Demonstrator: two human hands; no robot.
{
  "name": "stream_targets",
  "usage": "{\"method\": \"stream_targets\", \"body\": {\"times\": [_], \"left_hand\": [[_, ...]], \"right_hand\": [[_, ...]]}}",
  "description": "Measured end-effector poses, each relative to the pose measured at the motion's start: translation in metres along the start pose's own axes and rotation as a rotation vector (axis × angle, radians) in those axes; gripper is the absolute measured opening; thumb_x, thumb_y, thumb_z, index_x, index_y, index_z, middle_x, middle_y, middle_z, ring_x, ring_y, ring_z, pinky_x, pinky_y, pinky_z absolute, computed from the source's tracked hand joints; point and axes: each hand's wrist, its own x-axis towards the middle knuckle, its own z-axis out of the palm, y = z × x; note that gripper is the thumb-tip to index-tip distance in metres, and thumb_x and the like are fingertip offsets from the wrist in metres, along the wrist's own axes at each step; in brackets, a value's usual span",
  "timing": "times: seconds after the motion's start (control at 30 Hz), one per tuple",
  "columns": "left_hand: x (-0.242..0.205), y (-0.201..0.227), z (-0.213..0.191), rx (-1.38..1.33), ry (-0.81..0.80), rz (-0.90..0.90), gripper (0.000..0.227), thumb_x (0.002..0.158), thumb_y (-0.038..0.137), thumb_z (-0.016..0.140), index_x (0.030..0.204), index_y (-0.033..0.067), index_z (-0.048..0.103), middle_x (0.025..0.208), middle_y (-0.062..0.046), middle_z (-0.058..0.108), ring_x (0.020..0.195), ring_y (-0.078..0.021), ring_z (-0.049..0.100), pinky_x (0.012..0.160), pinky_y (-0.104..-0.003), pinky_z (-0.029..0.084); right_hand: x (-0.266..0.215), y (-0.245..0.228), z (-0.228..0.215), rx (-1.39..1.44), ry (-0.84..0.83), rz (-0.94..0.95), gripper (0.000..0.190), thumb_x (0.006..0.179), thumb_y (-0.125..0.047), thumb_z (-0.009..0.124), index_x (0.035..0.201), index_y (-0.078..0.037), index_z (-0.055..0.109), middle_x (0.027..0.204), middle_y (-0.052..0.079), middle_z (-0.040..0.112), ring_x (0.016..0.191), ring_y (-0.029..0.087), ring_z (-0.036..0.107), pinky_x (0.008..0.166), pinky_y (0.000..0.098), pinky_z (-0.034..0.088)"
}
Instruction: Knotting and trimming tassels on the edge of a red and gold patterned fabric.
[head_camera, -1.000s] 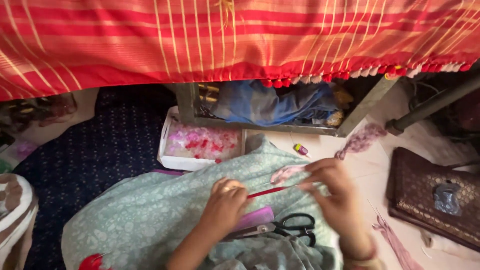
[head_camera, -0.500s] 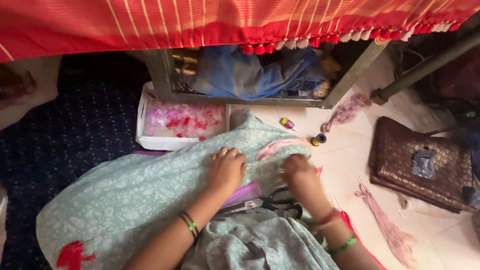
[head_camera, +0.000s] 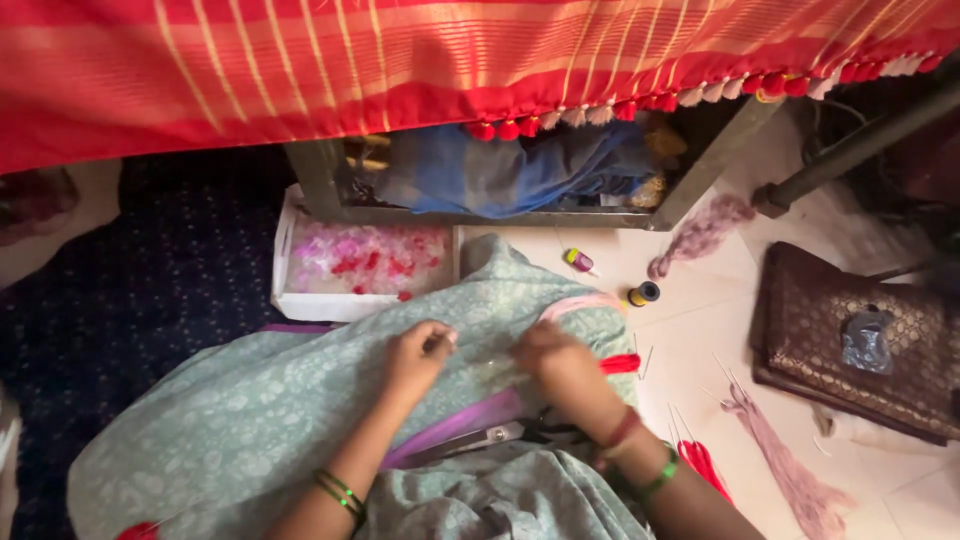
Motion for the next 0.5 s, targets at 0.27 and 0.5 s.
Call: {"method": "stream_targets", "body": {"times": [0.27, 0.5], "left_hand": [[0.049, 0.051, 0.088, -0.907, -0.824, -0.204, 0.024, 0.100, 0.022, 0.061, 0.119, 0.0079, 0.066, 0.112, -0.009, 0.075, 0.100, -0.0177, 0.074, 0.086, -0.033, 0.060], [0.142, 0.070, 0.059, -0.087, 0.323, 0.315, 0.032, 0.091, 0.015, 0.073, 0.122, 0.0100, 0.065, 0.116, -0.009, 0.070, 0.104, -0.0242, 0.067, 0.088, -0.035, 0.053]], "right_hand": [[-0.017, -0.011, -0.130, 0.116, 0.647, 0.517, 0.018, 0.092, 0.003, 0.077, 0.109, -0.003, 0.075, 0.099, 0.008, 0.075, 0.085, 0.014, 0.071, 0.073, 0.0254, 0.054], [-0.049, -0.002, -0.140, -0.164, 0.655, 0.699, 0.014, 0.093, 0.001, 0.081, 0.107, -0.004, 0.079, 0.089, 0.008, 0.073, 0.068, 0.016, 0.060, 0.061, 0.0283, 0.046]]}}
